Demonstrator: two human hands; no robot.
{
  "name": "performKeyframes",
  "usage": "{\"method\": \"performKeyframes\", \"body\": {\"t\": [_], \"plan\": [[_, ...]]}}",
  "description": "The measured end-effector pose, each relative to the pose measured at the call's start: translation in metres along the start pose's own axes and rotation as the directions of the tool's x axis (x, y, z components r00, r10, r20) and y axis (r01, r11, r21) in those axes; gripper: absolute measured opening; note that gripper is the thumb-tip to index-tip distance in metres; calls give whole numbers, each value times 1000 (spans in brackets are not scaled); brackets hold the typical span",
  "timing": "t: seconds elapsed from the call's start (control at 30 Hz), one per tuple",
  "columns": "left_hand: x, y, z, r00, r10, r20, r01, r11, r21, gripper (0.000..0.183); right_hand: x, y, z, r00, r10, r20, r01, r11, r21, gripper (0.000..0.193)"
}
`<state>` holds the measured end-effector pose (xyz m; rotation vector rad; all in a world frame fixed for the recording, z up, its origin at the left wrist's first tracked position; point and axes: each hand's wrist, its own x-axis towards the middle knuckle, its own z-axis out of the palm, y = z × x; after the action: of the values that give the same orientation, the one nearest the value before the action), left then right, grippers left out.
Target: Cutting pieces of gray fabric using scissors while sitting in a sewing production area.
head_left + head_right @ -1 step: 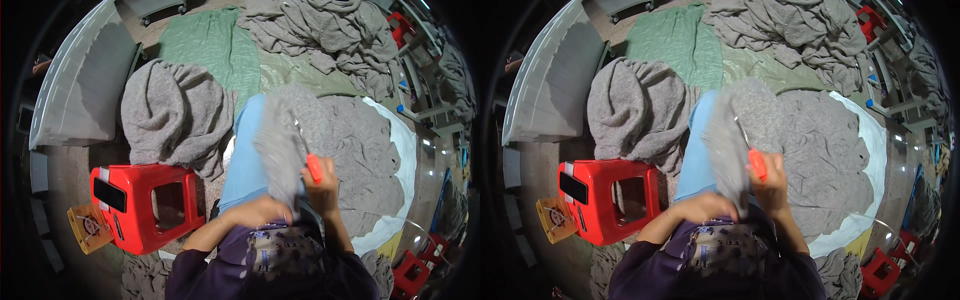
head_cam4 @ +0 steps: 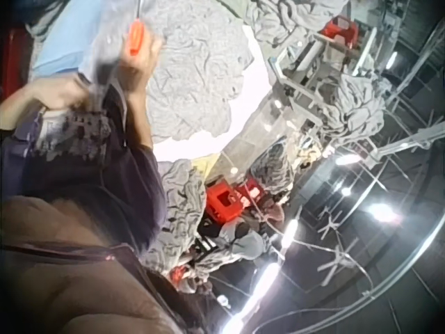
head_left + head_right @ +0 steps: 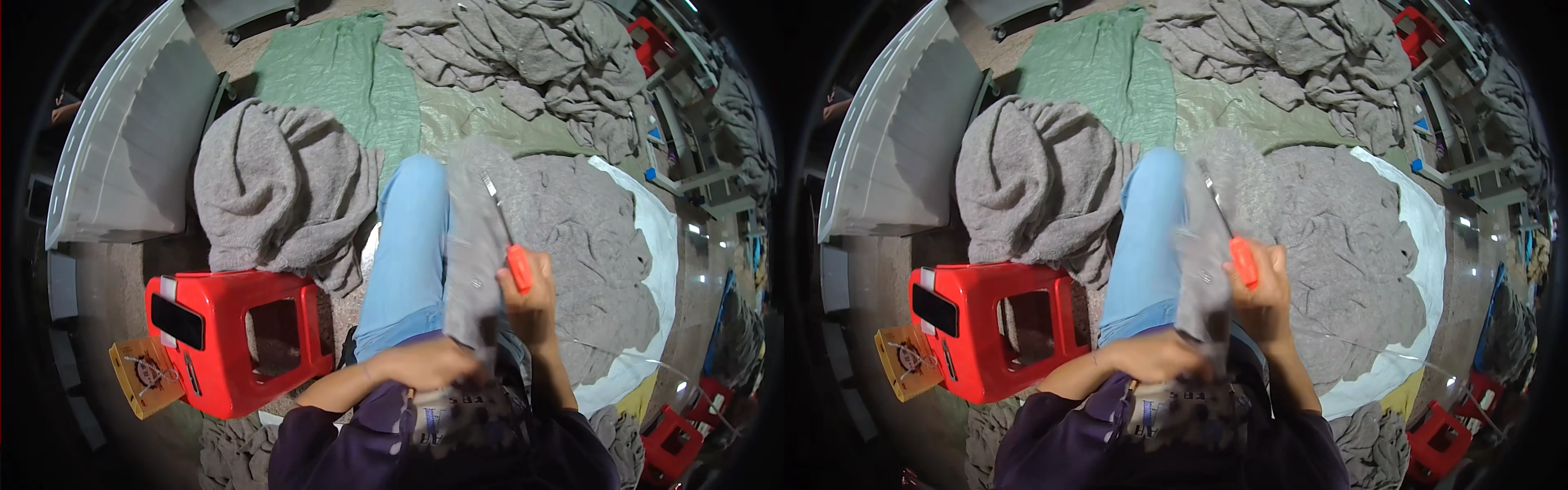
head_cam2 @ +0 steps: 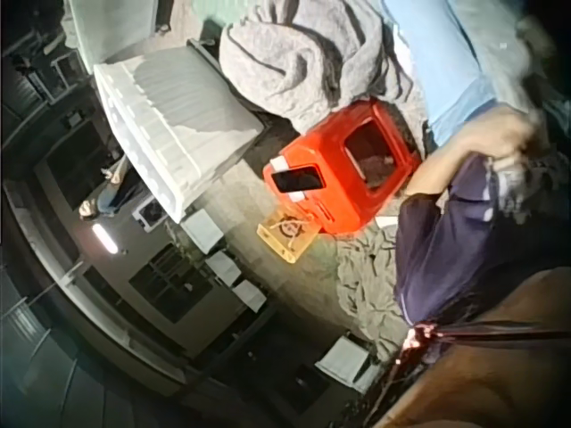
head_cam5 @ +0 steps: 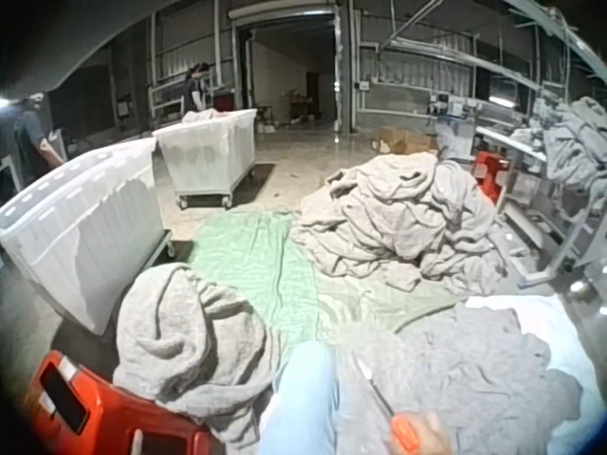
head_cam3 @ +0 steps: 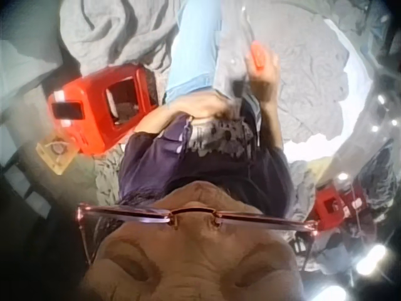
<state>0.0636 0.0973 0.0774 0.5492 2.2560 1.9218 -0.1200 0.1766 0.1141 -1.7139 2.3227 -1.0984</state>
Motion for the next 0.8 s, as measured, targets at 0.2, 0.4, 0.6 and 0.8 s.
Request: {"method": "performKeyframes", "body": {"t": [0.2, 0.4, 0.6, 0.8], "plan": [[53, 24, -6, 988, -48, -144, 85, 960, 267, 40, 27, 19, -6, 889, 448, -99, -425, 885, 189, 39], [55, -4, -15, 969, -23, -248, 101, 947, 306, 35, 46, 88, 45, 920, 371, -126, -353, 925, 141, 56], [39, -34, -47, 662, -230, -713, 374, 926, 49, 14, 21, 122, 65, 758, 639, -133, -557, 740, 377, 60], [54, -65, -86, 444, -218, -869, 431, 902, -7, 13, 7, 132, 65, 616, 788, -16, -762, 600, 244, 54]]}}
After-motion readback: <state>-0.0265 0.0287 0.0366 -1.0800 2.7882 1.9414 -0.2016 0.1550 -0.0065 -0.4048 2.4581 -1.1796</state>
